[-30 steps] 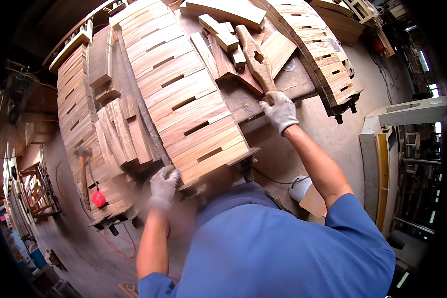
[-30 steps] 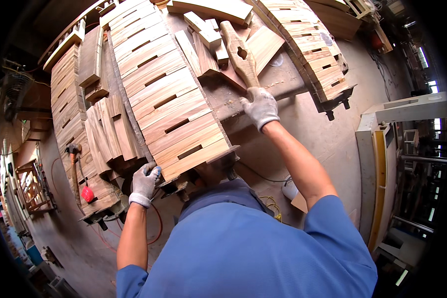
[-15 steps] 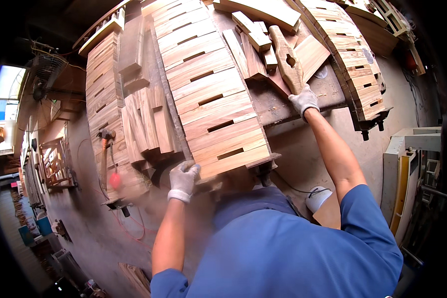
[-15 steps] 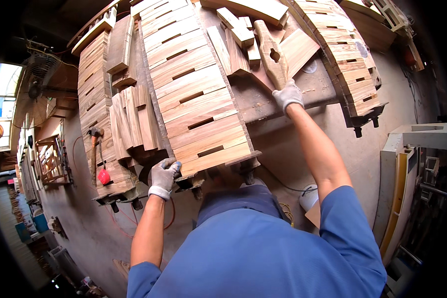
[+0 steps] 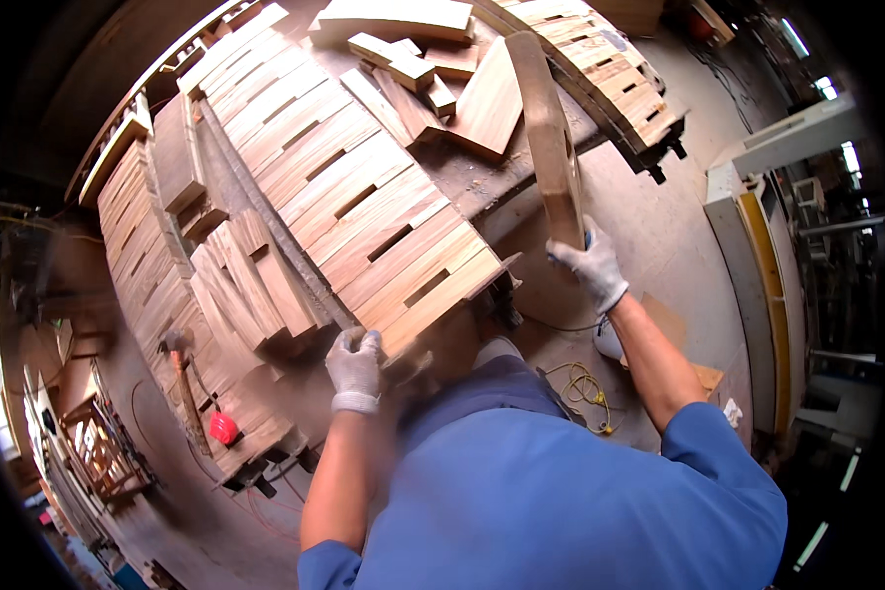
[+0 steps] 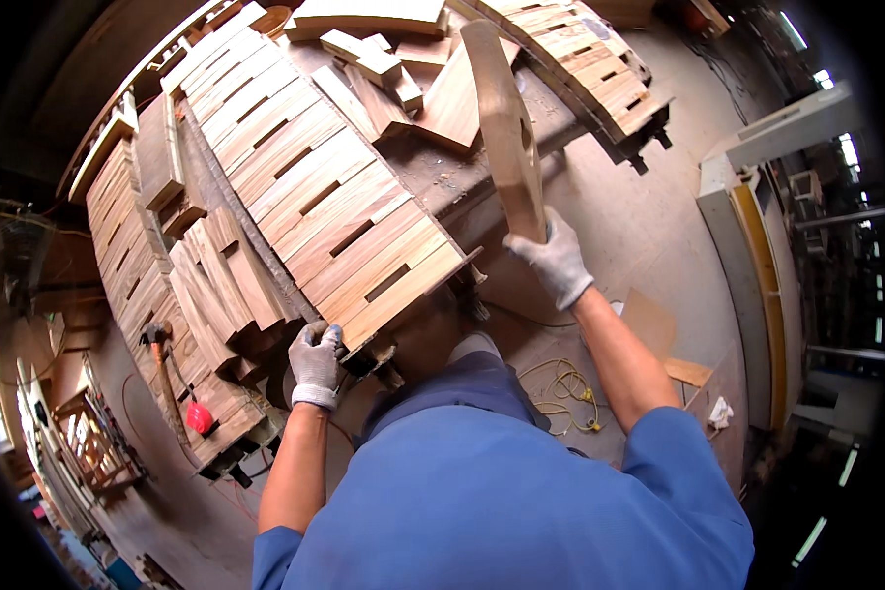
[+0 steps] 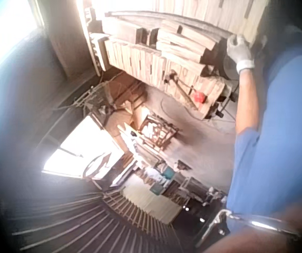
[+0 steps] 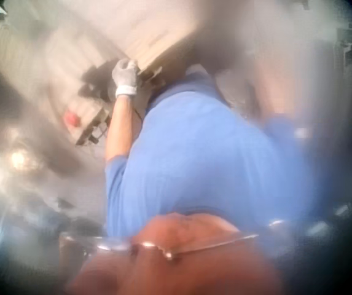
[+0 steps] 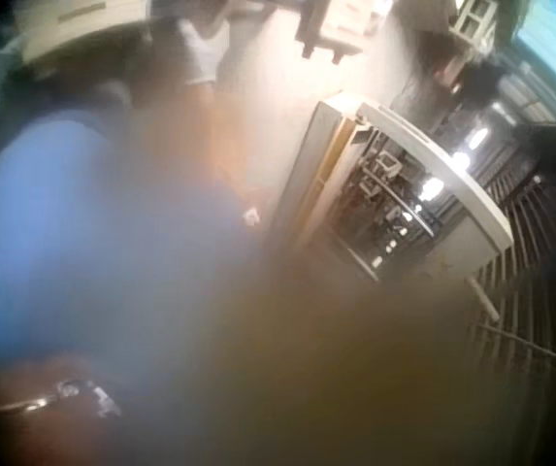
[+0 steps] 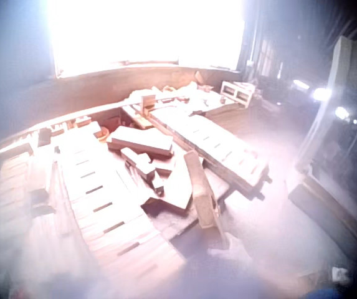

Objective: The person applies glue to small wooden blocks and uses a nail gun to fasten them together on a workbench. They then move to a larger table to assemble these blocks into a wooden box structure, hammering them into place and stacking the finished units.

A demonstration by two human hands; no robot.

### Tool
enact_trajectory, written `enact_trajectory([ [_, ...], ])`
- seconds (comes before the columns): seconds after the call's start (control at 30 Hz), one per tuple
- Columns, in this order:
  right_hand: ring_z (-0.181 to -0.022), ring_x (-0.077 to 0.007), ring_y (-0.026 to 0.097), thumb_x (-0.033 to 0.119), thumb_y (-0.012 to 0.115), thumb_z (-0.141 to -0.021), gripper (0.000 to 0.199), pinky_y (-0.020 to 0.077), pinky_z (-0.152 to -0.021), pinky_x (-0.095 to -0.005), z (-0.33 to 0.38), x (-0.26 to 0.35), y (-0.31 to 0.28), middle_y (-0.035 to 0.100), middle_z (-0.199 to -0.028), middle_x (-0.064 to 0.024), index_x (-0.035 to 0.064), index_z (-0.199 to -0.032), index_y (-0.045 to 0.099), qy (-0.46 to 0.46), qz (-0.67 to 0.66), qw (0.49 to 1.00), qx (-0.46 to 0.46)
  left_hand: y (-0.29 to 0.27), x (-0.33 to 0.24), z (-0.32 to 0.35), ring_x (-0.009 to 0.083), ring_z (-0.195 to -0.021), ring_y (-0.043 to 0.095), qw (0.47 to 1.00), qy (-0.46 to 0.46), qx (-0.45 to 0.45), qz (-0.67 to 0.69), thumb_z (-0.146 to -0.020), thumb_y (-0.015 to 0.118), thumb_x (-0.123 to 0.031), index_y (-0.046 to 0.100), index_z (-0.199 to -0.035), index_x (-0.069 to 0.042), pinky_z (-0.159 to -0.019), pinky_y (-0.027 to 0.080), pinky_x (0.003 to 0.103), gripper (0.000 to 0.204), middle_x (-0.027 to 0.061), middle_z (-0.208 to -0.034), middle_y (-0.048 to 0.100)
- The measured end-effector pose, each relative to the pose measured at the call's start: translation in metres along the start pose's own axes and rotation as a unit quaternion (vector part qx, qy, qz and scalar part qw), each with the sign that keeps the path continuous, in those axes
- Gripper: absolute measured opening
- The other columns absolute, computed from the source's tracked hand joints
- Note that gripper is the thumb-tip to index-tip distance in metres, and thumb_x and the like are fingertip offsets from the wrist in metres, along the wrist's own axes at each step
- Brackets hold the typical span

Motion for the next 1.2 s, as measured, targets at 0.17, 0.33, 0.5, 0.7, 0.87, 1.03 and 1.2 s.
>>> enact_trajectory([
  [0.17,-0.079,-0.0135,0.070,0.020,0.091,-0.087,0.043,0.0593,-0.073,-0.0322,0.134,-0.050,0.029,0.073,-0.094,-0.0054,0.0014,-0.115,0.065,0.145,-0.066,0.981,-0.109,0.008,0.004,-0.011,0.0177,-0.084,0.070,0.999,0.030,0.026,-0.034,-0.095,0.082,-0.012,0.076,-0.114,0.005,-0.082,0.059,0.034,0.026,0.0117,-0.098,0.078],
  [0.33,-0.069,-0.0188,0.071,0.018,0.086,-0.092,0.031,0.0610,-0.063,-0.0358,0.210,-0.099,0.082,0.072,-0.087,-0.0073,0.0019,-0.110,0.068,0.310,-0.251,0.911,-0.106,-0.012,-0.044,0.014,0.0236,-0.096,0.071,0.997,0.044,0.047,-0.038,-0.097,0.082,-0.015,0.066,-0.134,0.005,-0.089,0.059,0.038,0.045,0.0151,-0.113,0.077],
  [0.5,-0.068,-0.0228,0.073,0.020,0.086,-0.093,0.031,0.0622,-0.063,-0.0380,0.215,-0.119,0.122,0.073,-0.087,-0.0110,-0.0019,-0.108,0.070,0.372,-0.314,0.865,-0.125,-0.013,-0.104,0.044,0.0419,-0.135,0.060,0.875,0.417,0.034,-0.243,-0.090,0.085,-0.031,0.063,-0.144,-0.004,-0.117,0.045,0.052,0.064,0.0223,-0.143,0.065],
  [0.7,-0.072,-0.0258,0.075,0.024,0.086,-0.094,0.038,0.0645,-0.064,-0.0415,0.198,-0.111,0.122,0.073,-0.089,-0.0137,-0.0045,-0.113,0.068,0.415,-0.322,0.846,-0.092,0.074,-0.122,0.041,0.0433,-0.159,0.036,0.751,0.441,0.232,-0.433,-0.086,0.085,-0.048,0.057,-0.153,-0.004,-0.130,0.029,0.057,0.085,0.0217,-0.166,0.048],
  [0.87,-0.075,-0.0302,0.076,0.023,0.086,-0.094,0.047,0.0666,-0.065,-0.0462,0.188,-0.104,0.118,0.073,-0.092,-0.0176,-0.0052,-0.123,0.061,0.411,-0.428,0.802,-0.062,0.096,-0.111,0.035,0.0434,-0.161,0.031,0.744,0.474,0.222,-0.415,-0.090,0.081,-0.035,0.059,-0.152,-0.008,-0.130,0.025,0.062,0.071,0.0199,-0.169,0.044],
  [1.03,-0.077,-0.0332,0.076,0.024,0.086,-0.095,0.047,0.0671,-0.067,-0.0481,0.178,-0.096,0.108,0.072,-0.092,-0.0199,-0.0021,-0.123,0.059,0.422,-0.478,0.770,-0.031,0.099,-0.110,0.032,0.0435,-0.159,0.034,0.745,0.478,0.213,-0.414,-0.089,0.081,-0.033,0.062,-0.149,-0.009,-0.128,0.028,0.062,0.067,0.0195,-0.167,0.047],
  [1.2,-0.080,-0.0336,0.076,0.033,0.077,-0.103,0.034,0.0669,-0.072,-0.0460,0.170,-0.131,0.105,0.072,-0.093,-0.0192,0.0038,-0.114,0.062,0.402,-0.521,0.745,0.105,0.098,-0.111,0.034,0.0446,-0.158,0.035,0.744,0.497,0.206,-0.397,-0.090,0.080,-0.031,0.063,-0.148,-0.007,-0.128,0.029,0.061,0.065,0.0212,-0.165,0.047],
])
Point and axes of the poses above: each hand's wrist, its own z-axis away from the middle knuckle, its own y-axis out of the palm, x = y × z, the point moved 6 cm from there along -z, towards the middle knuckle
